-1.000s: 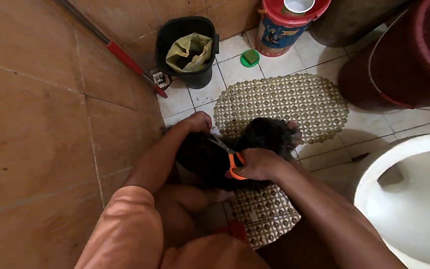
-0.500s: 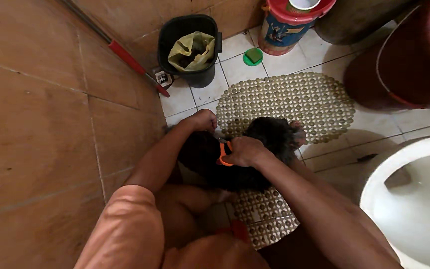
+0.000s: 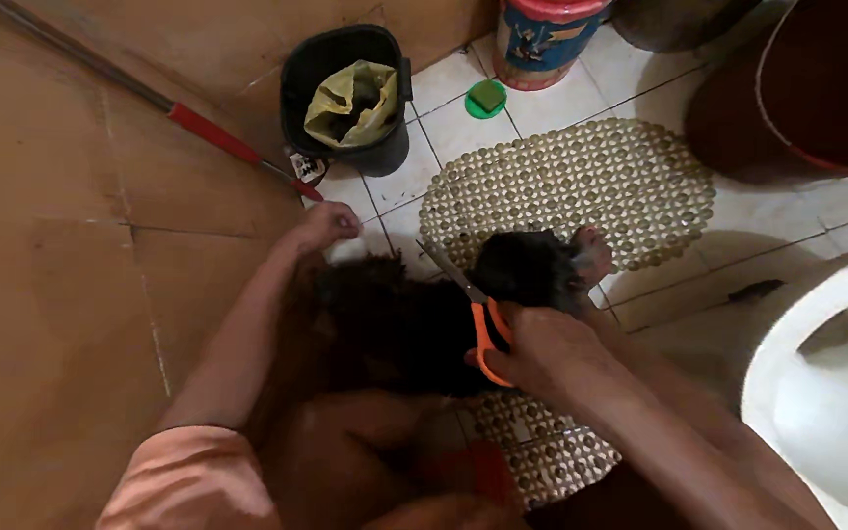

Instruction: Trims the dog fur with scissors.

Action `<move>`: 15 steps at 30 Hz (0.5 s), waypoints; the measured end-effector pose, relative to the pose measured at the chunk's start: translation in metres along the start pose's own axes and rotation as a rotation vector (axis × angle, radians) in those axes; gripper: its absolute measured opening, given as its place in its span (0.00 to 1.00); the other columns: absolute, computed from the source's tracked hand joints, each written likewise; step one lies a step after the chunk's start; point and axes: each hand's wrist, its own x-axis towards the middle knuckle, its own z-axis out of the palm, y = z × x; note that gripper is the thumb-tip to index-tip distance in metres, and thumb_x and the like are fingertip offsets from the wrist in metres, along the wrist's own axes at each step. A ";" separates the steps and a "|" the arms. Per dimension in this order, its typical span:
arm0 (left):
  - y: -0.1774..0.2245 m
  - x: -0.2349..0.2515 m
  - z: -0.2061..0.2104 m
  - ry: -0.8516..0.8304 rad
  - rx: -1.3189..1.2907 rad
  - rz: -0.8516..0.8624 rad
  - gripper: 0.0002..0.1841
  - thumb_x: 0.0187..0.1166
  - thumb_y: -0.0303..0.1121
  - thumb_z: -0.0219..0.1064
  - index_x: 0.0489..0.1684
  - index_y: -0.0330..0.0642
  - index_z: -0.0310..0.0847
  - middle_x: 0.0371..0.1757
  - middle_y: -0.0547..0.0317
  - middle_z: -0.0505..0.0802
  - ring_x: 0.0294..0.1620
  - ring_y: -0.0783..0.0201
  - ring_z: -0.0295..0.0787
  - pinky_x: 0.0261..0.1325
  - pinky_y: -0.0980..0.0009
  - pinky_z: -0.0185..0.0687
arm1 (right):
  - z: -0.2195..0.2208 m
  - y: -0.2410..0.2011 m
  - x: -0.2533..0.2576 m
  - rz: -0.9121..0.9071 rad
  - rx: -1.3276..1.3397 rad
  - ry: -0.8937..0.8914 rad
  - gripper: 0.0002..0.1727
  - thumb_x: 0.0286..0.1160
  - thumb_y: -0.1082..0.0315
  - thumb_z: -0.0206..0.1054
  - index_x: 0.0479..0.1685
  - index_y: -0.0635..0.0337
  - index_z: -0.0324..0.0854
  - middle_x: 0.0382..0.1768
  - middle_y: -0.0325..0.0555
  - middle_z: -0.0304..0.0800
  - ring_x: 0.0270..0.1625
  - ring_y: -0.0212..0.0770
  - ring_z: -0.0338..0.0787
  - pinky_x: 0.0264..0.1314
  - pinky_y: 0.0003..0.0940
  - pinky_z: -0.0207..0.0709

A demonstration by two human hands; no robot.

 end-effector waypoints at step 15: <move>0.035 0.131 -0.078 0.633 0.121 -0.208 0.14 0.84 0.25 0.59 0.59 0.36 0.88 0.66 0.40 0.90 0.72 0.45 0.85 0.79 0.45 0.72 | 0.016 0.088 0.014 -0.032 0.135 0.387 0.53 0.48 0.44 0.85 0.74 0.73 0.75 0.60 0.71 0.87 0.62 0.71 0.88 0.56 0.66 0.82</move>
